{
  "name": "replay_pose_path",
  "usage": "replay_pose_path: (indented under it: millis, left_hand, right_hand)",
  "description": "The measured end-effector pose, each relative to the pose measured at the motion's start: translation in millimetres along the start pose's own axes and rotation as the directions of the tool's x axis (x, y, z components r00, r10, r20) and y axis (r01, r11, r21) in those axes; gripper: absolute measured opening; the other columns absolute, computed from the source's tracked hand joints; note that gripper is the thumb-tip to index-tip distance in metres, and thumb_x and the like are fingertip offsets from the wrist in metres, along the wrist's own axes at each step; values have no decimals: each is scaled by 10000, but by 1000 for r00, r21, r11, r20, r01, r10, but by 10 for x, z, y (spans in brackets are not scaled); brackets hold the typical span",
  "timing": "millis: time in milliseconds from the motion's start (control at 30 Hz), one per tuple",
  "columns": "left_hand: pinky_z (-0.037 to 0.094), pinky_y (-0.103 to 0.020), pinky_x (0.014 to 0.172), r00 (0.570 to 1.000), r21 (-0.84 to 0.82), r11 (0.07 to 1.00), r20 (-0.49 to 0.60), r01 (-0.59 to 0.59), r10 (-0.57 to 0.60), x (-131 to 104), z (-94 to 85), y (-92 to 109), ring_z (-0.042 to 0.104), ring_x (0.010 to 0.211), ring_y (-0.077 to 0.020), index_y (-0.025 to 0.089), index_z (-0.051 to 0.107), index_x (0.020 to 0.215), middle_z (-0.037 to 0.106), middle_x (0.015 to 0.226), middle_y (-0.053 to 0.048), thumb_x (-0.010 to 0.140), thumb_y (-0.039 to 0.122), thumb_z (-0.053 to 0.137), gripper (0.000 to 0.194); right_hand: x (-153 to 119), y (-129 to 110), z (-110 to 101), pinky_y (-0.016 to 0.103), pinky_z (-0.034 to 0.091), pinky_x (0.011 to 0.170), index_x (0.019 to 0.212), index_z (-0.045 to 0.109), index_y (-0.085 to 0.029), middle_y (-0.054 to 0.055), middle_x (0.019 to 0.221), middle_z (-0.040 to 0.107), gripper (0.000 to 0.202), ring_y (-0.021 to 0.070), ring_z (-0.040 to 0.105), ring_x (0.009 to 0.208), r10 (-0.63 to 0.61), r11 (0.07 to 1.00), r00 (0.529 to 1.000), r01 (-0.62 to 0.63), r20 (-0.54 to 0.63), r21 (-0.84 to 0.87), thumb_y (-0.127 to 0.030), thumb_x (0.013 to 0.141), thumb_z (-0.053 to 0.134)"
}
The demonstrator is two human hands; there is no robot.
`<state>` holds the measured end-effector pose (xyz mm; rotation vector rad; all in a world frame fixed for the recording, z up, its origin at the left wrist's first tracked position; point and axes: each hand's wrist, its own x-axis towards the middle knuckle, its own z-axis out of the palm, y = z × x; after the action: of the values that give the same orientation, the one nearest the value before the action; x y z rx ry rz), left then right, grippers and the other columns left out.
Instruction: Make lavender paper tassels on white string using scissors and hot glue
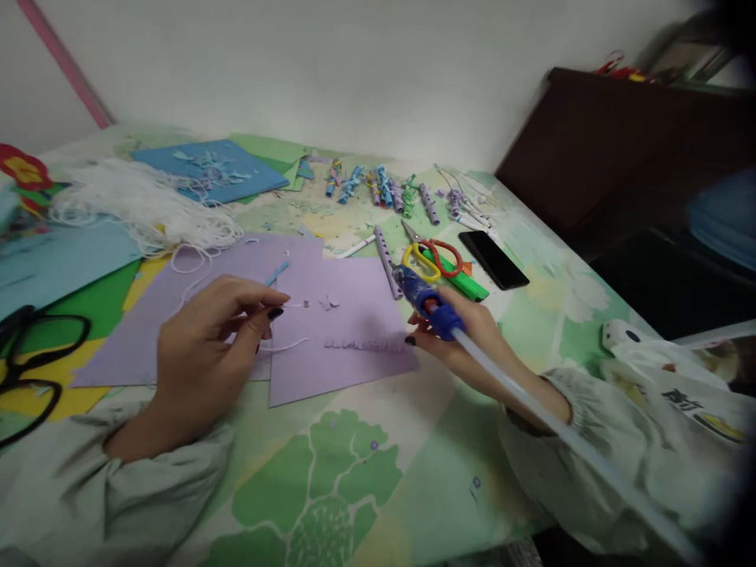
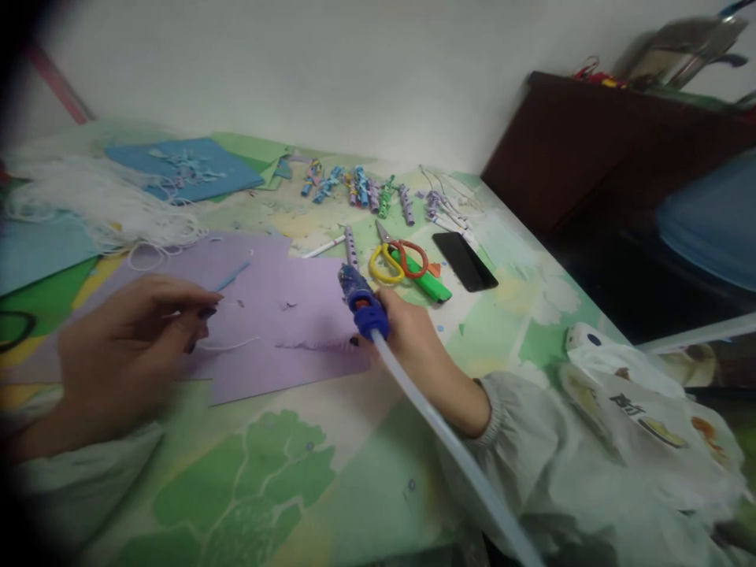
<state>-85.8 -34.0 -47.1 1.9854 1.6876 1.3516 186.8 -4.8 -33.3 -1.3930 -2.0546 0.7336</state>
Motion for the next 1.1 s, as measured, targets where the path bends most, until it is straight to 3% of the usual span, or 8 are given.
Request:
replay_pose_path:
  millis: [133,267,400,633,900,1100]
  left_hand:
    - [489,-219,583,993,-77,992,-43,103,-106,15,-8,-4,563,633,-80,201,648,894,610,842,30,831,95,549,158]
    - [483,-208,568,998,-84,994,-16,66,-67,7,-5,-39,554,632,-72,205,648,889,606,843,32,842,89,545,162]
    - [481,-219,580,999,-70,997,7,39,-39,4,-1,-49,554,634,-75,203,645,888,607,839,29,845,80,539,168]
    - [482,-206,600,998,-17,998,15,56,-56,-2,2,-17,563,673,-80,209,650,893,624,851,35,840,84,546,170]
    - [495,-194,625,997,-10,998,51,55,-55,-24,10,-43,568,690,-80,222,661,884,643,861,41,829,78,555,186]
    - [493,-212,675,992,9,999,126,32,-33,-40,16,-57,600,766,-103,231,663,869,661,883,34,818,98,569,171]
  right_hand:
    - [141,-19,161,291,368,588,818,426,-209,59,780,617,191,218,569,687,-21,972,998,34,61,-235,-204,743,601]
    - [145,-3,256,282,327,599,765,346,-223,64,780,571,216,207,510,697,-37,949,996,61,82,-308,-141,732,543]
    - [122,36,291,273,313,589,757,325,-228,40,752,537,215,185,468,657,-95,961,992,114,87,-252,-160,742,529]
    - [119,95,285,264,336,580,769,380,-224,6,731,553,205,166,488,637,-75,986,990,92,121,-136,-166,721,571]
    - [132,109,202,266,438,608,783,526,-205,-14,734,606,188,154,568,662,127,965,967,-172,222,196,-141,652,645]
    - [165,97,16,263,463,590,729,601,-190,11,737,632,91,153,569,670,157,908,940,-259,303,331,-194,669,669]
